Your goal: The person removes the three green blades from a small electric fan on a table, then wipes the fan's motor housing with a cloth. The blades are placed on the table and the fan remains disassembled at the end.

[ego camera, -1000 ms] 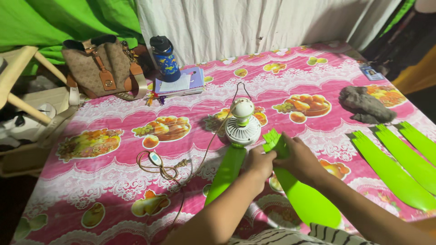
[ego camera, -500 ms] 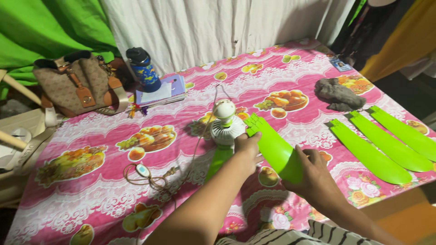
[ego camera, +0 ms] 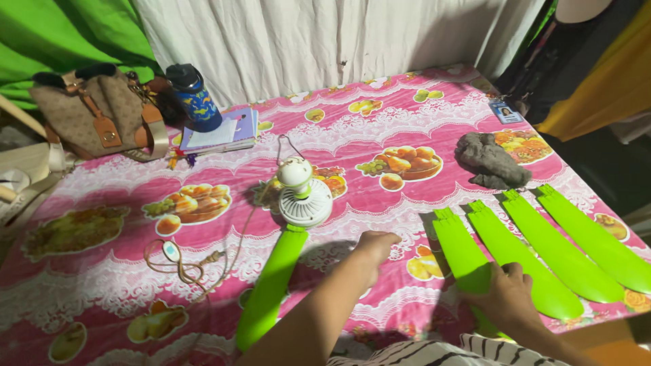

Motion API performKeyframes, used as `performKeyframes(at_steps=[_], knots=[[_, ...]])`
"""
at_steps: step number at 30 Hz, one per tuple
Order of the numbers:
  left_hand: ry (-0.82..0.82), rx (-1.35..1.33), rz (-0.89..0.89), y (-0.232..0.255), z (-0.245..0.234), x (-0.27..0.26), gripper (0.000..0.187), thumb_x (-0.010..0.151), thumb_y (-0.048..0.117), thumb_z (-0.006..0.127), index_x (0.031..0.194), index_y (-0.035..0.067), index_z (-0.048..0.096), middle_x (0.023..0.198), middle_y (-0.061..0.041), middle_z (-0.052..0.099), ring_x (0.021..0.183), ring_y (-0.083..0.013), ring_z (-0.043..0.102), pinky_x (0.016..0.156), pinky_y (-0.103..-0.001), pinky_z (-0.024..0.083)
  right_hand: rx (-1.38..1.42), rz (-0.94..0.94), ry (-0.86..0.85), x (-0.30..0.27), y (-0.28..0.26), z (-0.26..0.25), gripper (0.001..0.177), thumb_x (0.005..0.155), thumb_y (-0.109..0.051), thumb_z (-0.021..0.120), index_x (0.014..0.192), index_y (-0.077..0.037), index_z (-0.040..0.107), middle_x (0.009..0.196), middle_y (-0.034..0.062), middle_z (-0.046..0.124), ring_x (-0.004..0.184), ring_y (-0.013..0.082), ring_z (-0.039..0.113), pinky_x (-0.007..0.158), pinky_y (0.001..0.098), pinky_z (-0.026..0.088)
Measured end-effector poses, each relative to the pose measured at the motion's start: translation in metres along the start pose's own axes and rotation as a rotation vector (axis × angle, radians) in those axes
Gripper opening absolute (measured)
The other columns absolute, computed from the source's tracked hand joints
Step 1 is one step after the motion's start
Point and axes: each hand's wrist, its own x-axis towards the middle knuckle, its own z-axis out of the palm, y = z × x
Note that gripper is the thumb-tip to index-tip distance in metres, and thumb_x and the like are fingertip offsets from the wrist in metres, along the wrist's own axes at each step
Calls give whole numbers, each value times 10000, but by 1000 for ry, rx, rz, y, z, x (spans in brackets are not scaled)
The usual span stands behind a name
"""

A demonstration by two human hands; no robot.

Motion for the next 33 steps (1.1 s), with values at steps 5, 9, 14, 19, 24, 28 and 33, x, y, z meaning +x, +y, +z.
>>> performKeyframes(at_steps=[5,9,14,19,24,28,33], knots=[[56,-38,-69,-9,23,9,450,861,249,728,1289,115,683,1448,-158,591,1384,-346,511,1154,-626,329,-44,-71,-52,21,26,14,1019,652,-529,899,1441,-66,450,1369,265,437,1270,463,445,1094,524,444],[121,17,-9,-19,36,27,401,818,236,754,1184,73,742,1257,-153,707,1205,-295,618,1054,-569,459,-81,-106,-91,29,29,18,951,696,-549,876,1401,-51,474,1381,249,441,1299,444,444,1101,507,452],[130,-5,127,-36,41,47,345,798,208,778,1085,18,758,1136,-176,751,1078,-267,661,1008,-471,501,-97,-127,-138,36,35,21,933,724,-543,854,1422,-62,466,1397,239,433,1323,437,437,1115,502,449],[186,19,39,-40,37,33,363,824,220,766,1138,42,730,1190,-133,726,1123,-236,647,978,-465,493,-94,-232,-108,40,45,30,973,763,-554,807,1446,0,390,1411,270,395,1337,464,406,1098,523,436],[179,11,42,-31,22,8,329,839,235,757,1133,89,747,1169,-118,726,1111,-254,651,952,-486,500,-154,-225,-120,39,46,33,949,799,-589,762,1437,8,393,1407,278,395,1317,469,424,1104,531,440],[189,-40,14,-29,-6,-5,198,872,217,743,1045,119,743,964,-84,614,926,-252,540,802,-499,430,-216,-236,-115,33,26,27,809,820,-522,769,1379,-20,469,1395,291,420,1280,466,452,1105,523,440],[216,-73,154,-31,-54,-22,152,839,173,690,930,57,727,842,-56,625,778,-212,563,688,-450,471,77,-480,89,19,-51,32,794,773,-470,784,1359,-9,509,1302,319,491,1219,469,492,1043,522,448]])
